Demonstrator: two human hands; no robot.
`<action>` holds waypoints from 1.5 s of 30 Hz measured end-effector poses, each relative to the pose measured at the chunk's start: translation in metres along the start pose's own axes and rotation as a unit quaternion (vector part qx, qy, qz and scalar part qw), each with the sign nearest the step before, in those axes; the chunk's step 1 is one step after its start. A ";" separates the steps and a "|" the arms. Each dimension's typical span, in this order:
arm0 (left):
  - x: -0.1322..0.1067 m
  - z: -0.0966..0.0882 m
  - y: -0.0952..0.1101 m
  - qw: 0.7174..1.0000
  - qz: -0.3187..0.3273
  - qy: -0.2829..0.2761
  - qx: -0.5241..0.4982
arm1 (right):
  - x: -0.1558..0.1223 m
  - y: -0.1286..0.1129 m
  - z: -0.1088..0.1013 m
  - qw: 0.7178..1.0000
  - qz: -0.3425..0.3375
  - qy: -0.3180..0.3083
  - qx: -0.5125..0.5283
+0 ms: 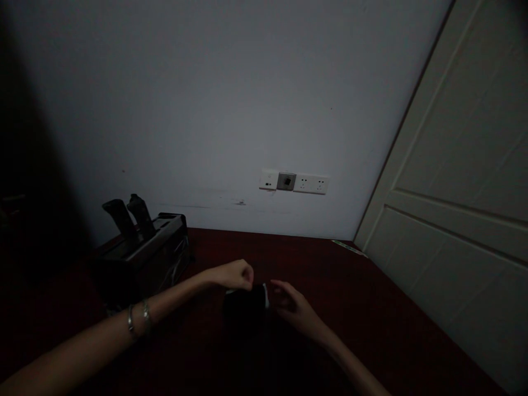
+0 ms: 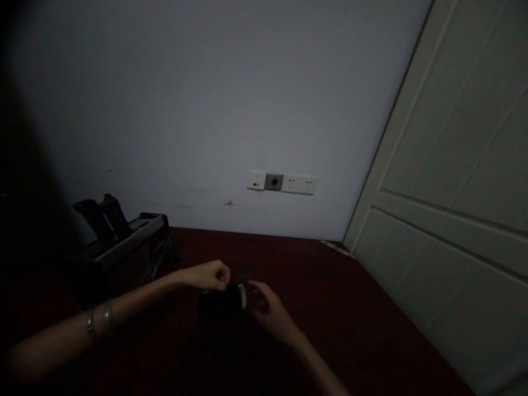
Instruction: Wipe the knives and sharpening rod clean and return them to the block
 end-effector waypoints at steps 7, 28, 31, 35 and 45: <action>0.005 -0.026 0.031 0.949 0.066 0.041 -0.305 | 0.008 -0.006 0.000 0.959 0.021 0.002 0.284; 0.041 0.103 0.038 0.964 0.116 0.147 -0.189 | -0.039 0.058 -0.115 0.951 0.220 0.217 0.004; 0.044 0.136 0.061 0.970 0.125 0.118 -0.169 | -0.063 0.063 -0.143 0.951 0.200 0.213 -0.098; 0.049 0.163 0.087 0.976 0.137 0.061 -0.160 | -0.096 0.058 -0.169 0.946 0.183 0.199 -0.179; 0.041 0.208 0.131 0.932 0.304 0.162 0.107 | -0.152 0.057 -0.196 0.820 0.170 0.163 -0.522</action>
Point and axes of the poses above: each hand's wrist, its own x-axis towards the middle knuckle, its own z-axis out of the palm, y = z × x, the point moved 5 cm from there along x, towards the middle knuckle, and after that the axes turned 6 degrees about y, right-handed, at the moved point
